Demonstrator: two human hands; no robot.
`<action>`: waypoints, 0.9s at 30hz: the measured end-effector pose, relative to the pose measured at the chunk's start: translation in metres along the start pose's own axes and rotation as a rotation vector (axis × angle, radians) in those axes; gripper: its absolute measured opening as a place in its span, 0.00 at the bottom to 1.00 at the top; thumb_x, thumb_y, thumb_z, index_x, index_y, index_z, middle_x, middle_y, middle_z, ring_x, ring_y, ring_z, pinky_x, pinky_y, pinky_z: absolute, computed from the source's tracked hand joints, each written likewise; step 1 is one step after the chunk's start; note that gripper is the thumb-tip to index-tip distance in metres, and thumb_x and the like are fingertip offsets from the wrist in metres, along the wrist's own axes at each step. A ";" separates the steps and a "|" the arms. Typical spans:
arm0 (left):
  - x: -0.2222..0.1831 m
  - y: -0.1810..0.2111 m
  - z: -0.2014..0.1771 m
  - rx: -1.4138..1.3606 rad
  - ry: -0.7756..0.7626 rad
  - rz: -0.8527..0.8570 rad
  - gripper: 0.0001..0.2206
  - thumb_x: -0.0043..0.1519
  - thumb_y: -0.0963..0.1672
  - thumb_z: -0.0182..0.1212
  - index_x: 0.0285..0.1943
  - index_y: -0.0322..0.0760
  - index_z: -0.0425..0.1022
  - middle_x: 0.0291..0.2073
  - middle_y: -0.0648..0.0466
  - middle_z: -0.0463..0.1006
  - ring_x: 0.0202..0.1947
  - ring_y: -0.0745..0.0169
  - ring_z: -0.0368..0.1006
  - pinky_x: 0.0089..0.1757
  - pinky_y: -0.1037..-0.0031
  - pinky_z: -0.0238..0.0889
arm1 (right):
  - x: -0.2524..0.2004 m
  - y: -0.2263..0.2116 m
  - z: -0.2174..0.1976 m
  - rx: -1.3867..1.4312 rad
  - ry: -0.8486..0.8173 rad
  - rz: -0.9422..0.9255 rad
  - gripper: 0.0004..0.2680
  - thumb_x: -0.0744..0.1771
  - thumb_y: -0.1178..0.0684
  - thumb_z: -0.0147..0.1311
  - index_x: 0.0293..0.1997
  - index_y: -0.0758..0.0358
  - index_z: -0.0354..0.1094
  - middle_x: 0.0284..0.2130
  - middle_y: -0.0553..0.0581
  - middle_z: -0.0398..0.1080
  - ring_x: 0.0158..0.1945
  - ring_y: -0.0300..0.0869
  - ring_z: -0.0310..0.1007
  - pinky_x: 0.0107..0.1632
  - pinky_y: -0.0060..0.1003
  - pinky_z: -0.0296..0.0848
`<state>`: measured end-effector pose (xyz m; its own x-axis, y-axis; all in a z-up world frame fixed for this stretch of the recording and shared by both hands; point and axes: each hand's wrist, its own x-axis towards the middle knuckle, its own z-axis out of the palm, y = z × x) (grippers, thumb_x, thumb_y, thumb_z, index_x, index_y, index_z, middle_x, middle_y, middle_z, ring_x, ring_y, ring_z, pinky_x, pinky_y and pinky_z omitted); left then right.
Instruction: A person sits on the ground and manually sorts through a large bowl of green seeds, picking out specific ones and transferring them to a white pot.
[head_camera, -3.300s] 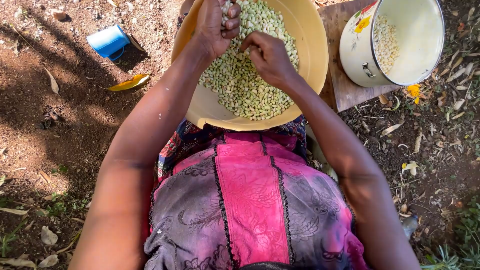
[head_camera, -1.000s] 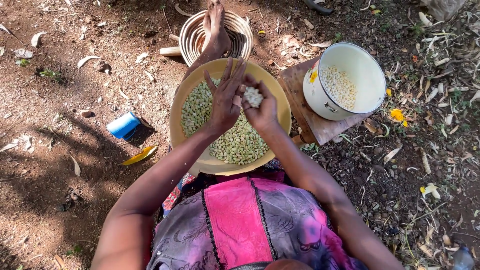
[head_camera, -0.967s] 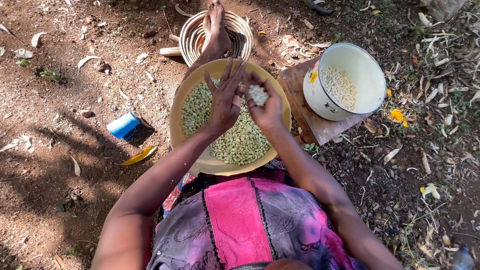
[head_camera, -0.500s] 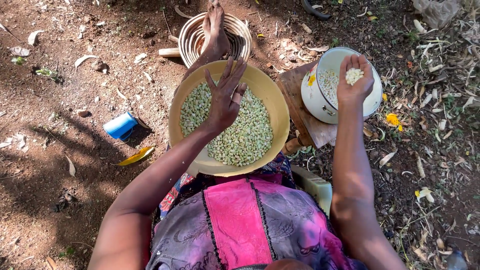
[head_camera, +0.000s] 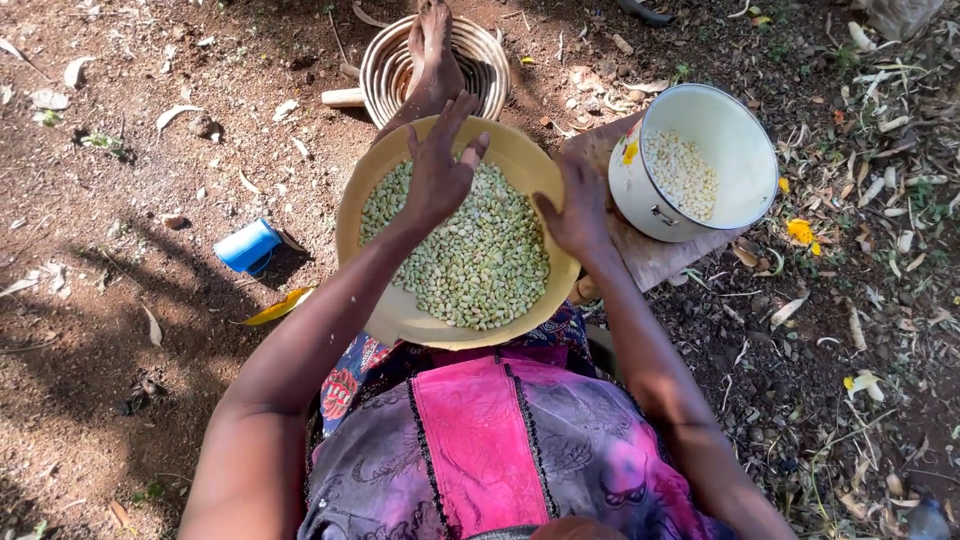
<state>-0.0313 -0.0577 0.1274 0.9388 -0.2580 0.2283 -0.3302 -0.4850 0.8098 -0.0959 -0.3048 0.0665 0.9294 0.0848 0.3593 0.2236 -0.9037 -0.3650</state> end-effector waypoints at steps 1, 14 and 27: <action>0.006 0.000 -0.005 0.001 0.003 -0.004 0.24 0.72 0.47 0.53 0.79 0.44 0.57 0.78 0.45 0.61 0.78 0.43 0.56 0.70 0.32 0.15 | -0.002 -0.008 0.002 0.002 -0.003 -0.003 0.24 0.68 0.50 0.63 0.72 0.63 0.58 0.67 0.67 0.59 0.69 0.64 0.56 0.69 0.61 0.57; 0.075 -0.113 0.046 0.027 0.323 0.291 0.08 0.54 0.41 0.67 0.41 0.35 0.79 0.34 0.47 0.81 0.31 0.45 0.76 0.34 0.56 0.68 | -0.010 -0.096 -0.018 0.317 -0.184 -0.387 0.16 0.66 0.66 0.61 0.62 0.67 0.70 0.59 0.63 0.72 0.60 0.54 0.72 0.62 0.46 0.72; 0.030 -0.104 0.018 0.535 0.191 0.574 0.22 0.53 0.36 0.66 0.58 0.34 0.70 0.55 0.47 0.71 0.51 0.45 0.70 0.49 0.57 0.63 | 0.002 -0.169 0.034 0.034 -0.719 -0.779 0.22 0.64 0.49 0.64 0.65 0.63 0.70 0.59 0.65 0.70 0.58 0.60 0.64 0.60 0.55 0.62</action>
<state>0.0297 -0.0298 0.0401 0.5927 -0.4649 0.6577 -0.7231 -0.6668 0.1803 -0.1219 -0.1379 0.0989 0.4784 0.8741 -0.0843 0.8304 -0.4815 -0.2804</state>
